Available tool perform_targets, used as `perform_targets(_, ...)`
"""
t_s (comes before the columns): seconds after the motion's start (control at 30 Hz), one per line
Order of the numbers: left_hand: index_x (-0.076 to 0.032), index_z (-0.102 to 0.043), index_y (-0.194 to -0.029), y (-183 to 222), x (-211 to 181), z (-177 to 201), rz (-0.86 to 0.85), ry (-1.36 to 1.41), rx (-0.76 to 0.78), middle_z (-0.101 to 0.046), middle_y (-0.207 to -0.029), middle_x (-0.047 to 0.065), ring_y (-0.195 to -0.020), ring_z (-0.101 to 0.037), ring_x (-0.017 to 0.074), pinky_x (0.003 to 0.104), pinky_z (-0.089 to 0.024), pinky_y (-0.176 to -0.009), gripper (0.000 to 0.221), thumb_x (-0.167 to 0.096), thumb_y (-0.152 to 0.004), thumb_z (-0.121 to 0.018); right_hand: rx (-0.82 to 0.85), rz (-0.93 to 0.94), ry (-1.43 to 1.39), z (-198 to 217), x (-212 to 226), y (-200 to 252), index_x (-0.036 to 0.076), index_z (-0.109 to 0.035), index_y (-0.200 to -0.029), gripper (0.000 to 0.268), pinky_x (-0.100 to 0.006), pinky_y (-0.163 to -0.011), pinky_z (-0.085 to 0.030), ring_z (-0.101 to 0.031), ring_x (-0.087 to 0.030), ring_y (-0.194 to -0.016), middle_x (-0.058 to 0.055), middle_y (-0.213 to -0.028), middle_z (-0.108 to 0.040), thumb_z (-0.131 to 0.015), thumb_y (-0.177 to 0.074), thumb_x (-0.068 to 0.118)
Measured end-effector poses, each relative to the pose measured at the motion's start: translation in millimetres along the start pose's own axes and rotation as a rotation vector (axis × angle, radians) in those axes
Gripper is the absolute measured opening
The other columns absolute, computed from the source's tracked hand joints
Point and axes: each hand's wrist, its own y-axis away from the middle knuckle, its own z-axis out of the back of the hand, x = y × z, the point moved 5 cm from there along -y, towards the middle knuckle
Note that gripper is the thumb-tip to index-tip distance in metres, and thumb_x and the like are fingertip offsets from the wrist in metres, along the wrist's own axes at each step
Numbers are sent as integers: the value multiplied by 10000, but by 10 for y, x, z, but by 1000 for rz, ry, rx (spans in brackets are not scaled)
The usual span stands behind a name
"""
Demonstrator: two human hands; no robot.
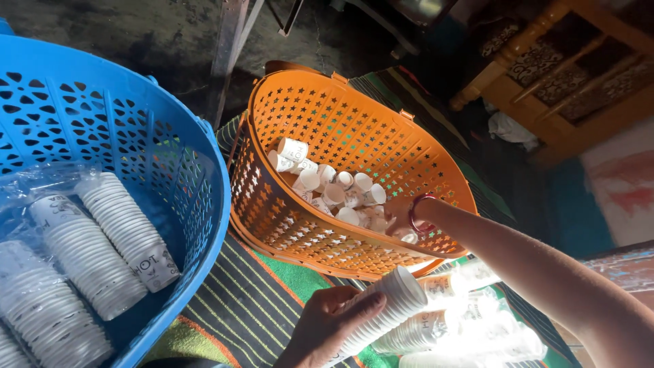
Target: The person organizes paper cups by taking them from an orange basket, stacking them into small columns, and placing those columns into plastic bags by hand.
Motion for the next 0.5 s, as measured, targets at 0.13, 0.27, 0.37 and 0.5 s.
perform_targets(0.13, -15, -774, -874, 26, -25, 14, 2, 11, -1, -732, -701, 43, -615, -666, 95, 261, -519, -571, 448, -457, -808, -799, -95, -62, 2, 305, -3, 435, 193, -665, -1270, 471, -414, -925, -550, -690, -255, -1089, -72, -1180, -710, -726, -882, 453)
perform_targets(0.27, -14, -783, -873, 61, -93, 12, -5, 20, -3, -721, -679, 35, -583, -648, 88, 250, -504, -543, 483, -493, -813, -786, -337, -168, -43, 866, 463, 1536, 275, -710, -1245, 364, -393, -868, -574, -736, -236, -957, -58, -1064, -764, -596, -969, 483)
perform_targets(0.37, -11, -793, -850, 115, -143, 19, -12, 3, -18, -714, -651, 42, -552, -636, 96, 259, -490, -522, 530, -539, -794, -779, -625, -127, -146, 1044, 708, 2376, 277, -764, -1161, 329, -367, -778, -603, -763, -214, -831, -47, -998, -794, -592, -958, 470)
perform_targets(0.5, -4, -809, -811, 125, -179, 23, -43, -42, -59, -720, -624, 66, -525, -638, 112, 275, -483, -509, 589, -590, -762, -770, -876, -11, -307, 1076, 964, 3225, 246, -795, -1117, 283, -354, -656, -601, -746, -182, -695, -37, -886, -818, -665, -921, 403)
